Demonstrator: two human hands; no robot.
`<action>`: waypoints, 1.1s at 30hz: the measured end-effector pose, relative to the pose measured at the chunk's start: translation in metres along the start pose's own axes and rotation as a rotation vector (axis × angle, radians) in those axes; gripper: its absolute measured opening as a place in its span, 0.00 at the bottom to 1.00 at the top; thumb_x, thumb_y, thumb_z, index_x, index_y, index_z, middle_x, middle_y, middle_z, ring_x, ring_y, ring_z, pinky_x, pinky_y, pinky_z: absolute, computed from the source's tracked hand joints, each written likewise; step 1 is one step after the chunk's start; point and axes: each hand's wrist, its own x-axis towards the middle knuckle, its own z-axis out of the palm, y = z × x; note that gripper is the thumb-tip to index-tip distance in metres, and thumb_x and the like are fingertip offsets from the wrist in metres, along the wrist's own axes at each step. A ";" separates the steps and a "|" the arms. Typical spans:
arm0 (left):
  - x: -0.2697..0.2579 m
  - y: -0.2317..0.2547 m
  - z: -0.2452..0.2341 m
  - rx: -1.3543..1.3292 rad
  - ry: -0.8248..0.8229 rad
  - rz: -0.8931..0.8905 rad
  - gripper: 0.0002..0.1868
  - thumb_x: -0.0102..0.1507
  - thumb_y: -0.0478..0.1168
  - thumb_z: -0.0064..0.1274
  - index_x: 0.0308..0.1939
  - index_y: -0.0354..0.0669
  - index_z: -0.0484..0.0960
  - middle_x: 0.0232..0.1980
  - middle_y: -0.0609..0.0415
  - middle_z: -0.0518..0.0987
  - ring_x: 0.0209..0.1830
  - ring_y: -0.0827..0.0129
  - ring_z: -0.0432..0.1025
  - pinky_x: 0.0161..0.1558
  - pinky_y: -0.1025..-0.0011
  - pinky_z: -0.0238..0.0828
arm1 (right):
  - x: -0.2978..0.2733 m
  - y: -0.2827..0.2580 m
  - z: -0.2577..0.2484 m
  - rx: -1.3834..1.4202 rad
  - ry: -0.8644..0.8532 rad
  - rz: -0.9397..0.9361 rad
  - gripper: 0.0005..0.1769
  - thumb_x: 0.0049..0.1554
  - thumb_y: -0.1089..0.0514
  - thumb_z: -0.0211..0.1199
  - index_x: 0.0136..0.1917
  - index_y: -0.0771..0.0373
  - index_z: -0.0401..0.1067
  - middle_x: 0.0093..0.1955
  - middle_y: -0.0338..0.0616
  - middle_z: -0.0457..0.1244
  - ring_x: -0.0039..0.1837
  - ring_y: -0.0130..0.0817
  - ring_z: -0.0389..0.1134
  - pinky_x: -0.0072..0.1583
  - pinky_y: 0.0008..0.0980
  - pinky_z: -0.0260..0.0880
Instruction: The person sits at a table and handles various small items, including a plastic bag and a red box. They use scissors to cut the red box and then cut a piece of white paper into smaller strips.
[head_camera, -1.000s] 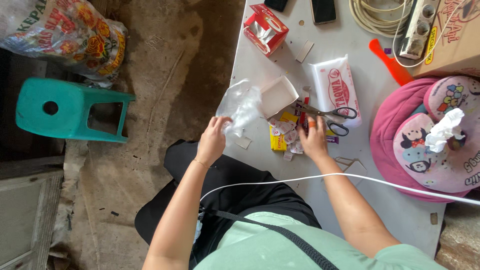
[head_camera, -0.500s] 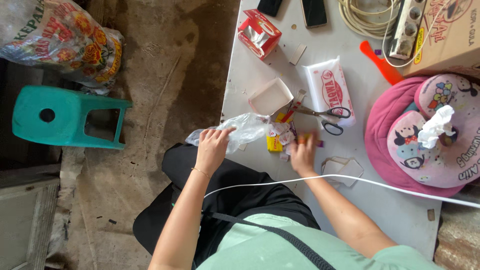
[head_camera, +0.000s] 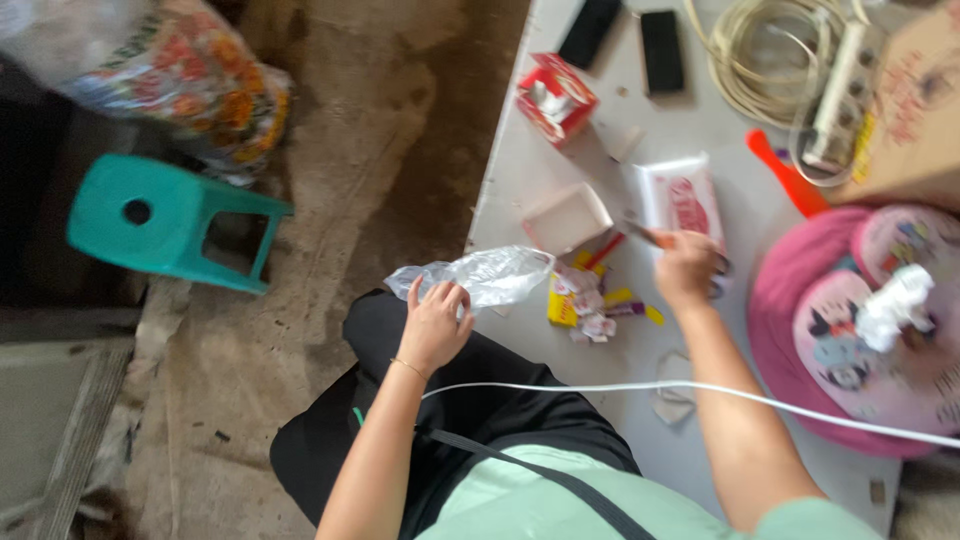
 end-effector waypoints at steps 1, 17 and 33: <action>-0.007 0.004 -0.005 -0.018 0.044 -0.011 0.11 0.61 0.47 0.56 0.37 0.46 0.75 0.41 0.57 0.74 0.53 0.62 0.71 0.72 0.44 0.43 | -0.005 0.012 -0.006 -0.026 0.011 0.000 0.19 0.59 0.65 0.63 0.62 0.51 0.79 0.56 0.44 0.66 0.64 0.44 0.64 0.69 0.46 0.60; -0.007 0.032 -0.029 0.044 -0.077 0.046 0.13 0.65 0.51 0.56 0.40 0.45 0.82 0.38 0.53 0.80 0.47 0.59 0.75 0.68 0.52 0.54 | 0.079 -0.076 0.072 0.284 0.006 0.215 0.19 0.58 0.63 0.60 0.64 0.58 0.70 0.53 0.56 0.70 0.55 0.56 0.72 0.58 0.47 0.73; -0.031 0.040 -0.051 -0.281 0.237 -0.006 0.09 0.67 0.34 0.49 0.47 0.34 0.81 0.49 0.42 0.78 0.50 0.51 0.71 0.52 0.61 0.70 | 0.090 0.070 0.015 0.042 0.417 0.620 0.28 0.50 0.64 0.66 0.65 0.68 0.68 0.62 0.63 0.60 0.63 0.58 0.63 0.62 0.52 0.63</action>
